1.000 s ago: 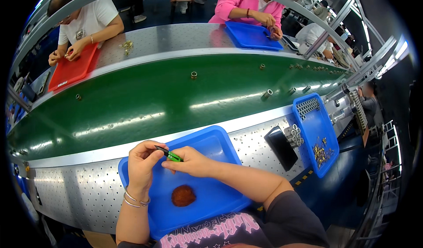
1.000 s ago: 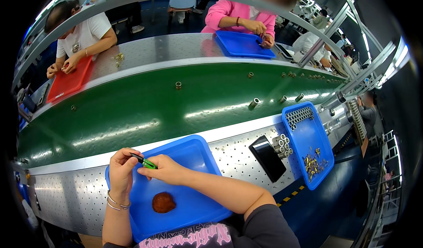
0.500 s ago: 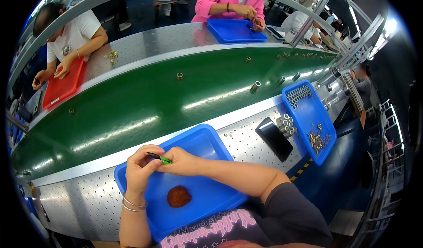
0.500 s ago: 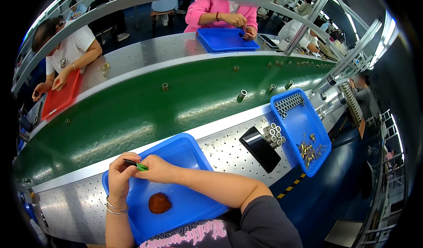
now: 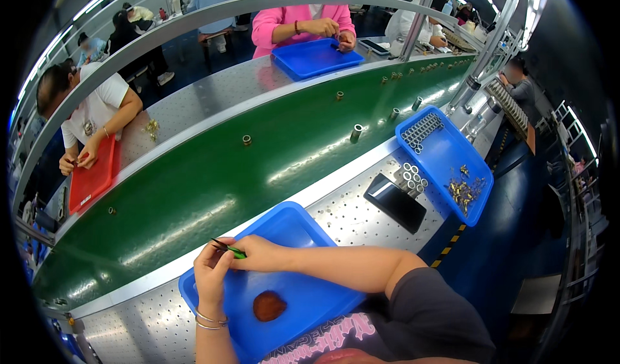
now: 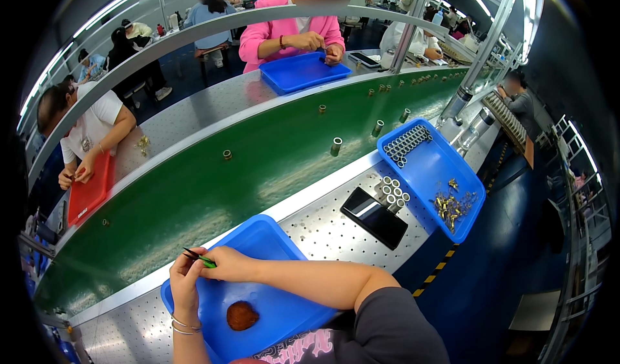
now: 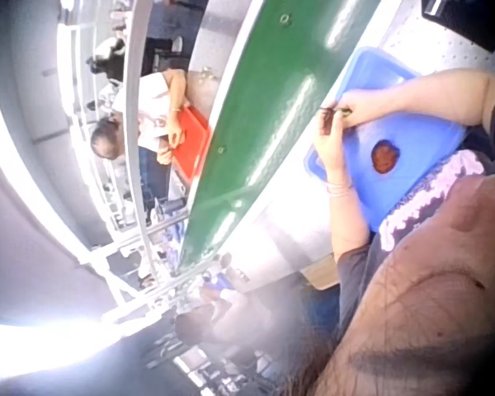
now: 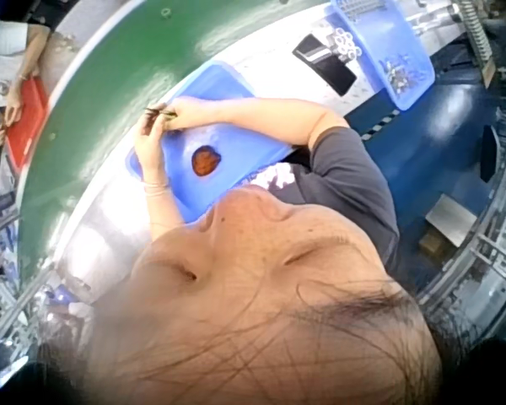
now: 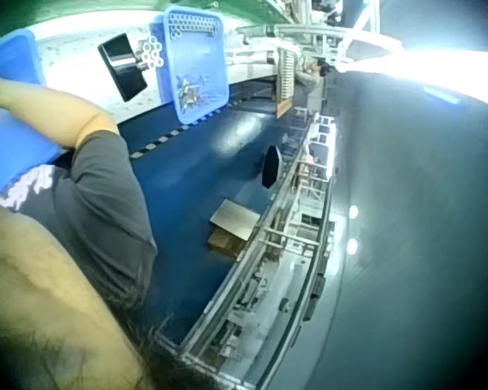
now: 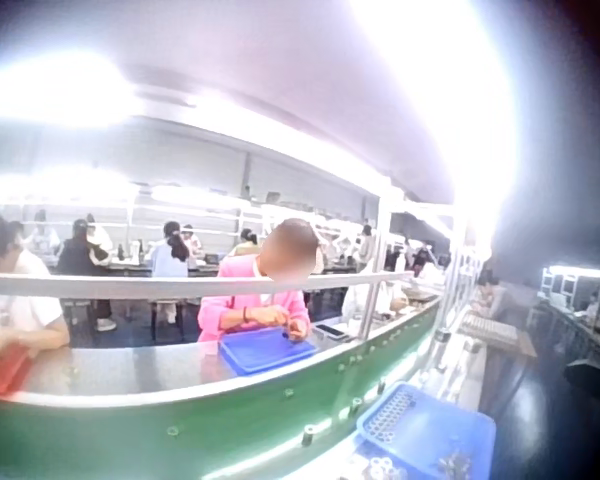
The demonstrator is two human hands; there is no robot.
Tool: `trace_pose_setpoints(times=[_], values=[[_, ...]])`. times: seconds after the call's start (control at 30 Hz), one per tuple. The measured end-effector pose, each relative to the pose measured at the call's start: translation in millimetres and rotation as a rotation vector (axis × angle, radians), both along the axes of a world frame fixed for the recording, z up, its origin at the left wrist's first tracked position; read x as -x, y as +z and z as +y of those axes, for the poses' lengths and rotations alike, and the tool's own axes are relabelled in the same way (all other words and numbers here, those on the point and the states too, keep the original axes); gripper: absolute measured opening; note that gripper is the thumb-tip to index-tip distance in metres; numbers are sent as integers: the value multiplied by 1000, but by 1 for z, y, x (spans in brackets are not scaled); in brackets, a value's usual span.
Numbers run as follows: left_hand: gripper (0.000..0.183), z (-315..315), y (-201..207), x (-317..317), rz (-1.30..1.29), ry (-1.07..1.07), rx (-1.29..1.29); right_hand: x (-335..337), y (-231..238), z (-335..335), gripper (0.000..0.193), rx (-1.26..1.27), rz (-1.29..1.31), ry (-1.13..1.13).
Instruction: The person uses green-handled pliers to manipulate a small brown object on a blue tray, then picks up a small metal cylinder and uses the pliers to adjust it. The person works at a curved assembly line with other workers visible in the background.
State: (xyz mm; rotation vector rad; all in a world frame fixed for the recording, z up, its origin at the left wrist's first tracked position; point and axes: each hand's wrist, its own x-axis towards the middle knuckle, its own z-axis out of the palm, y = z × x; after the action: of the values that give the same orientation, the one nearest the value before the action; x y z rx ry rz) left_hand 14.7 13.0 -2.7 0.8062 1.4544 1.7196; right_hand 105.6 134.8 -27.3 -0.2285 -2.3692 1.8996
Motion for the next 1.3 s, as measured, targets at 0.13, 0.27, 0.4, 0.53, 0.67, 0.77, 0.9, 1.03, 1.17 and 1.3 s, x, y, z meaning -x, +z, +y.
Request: trace_pose_setpoints(times=[0.13,0.27,0.4,0.53,0.67,0.77,0.9,1.03,1.17,1.3], values=[[23,1,-1,1,2,149,-57,4,-4,0,30,-31,9,-46],[25,-5,-3,12,-57,294,-55,4,10,-1,30,62,-51,-33],[25,-2,-3,10,-28,181,-22,4,1,-3,30,299,-19,-34],[28,-2,-2,7,16,84,15,0,8,1,35,121,63,-25],[28,-2,-2,7,34,94,19,3,2,2,34,128,48,-17],[29,0,-2,11,54,104,17,6,-2,0,31,198,132,-72],[26,-1,2,13,17,104,41,9,-5,0,32,250,85,-43],[27,-1,4,13,26,71,37,8,2,5,32,210,-13,43],[28,-1,3,15,32,69,32,8,9,6,25,173,6,45],[29,0,10,14,-33,98,9,9,19,10,22,246,-43,127]])
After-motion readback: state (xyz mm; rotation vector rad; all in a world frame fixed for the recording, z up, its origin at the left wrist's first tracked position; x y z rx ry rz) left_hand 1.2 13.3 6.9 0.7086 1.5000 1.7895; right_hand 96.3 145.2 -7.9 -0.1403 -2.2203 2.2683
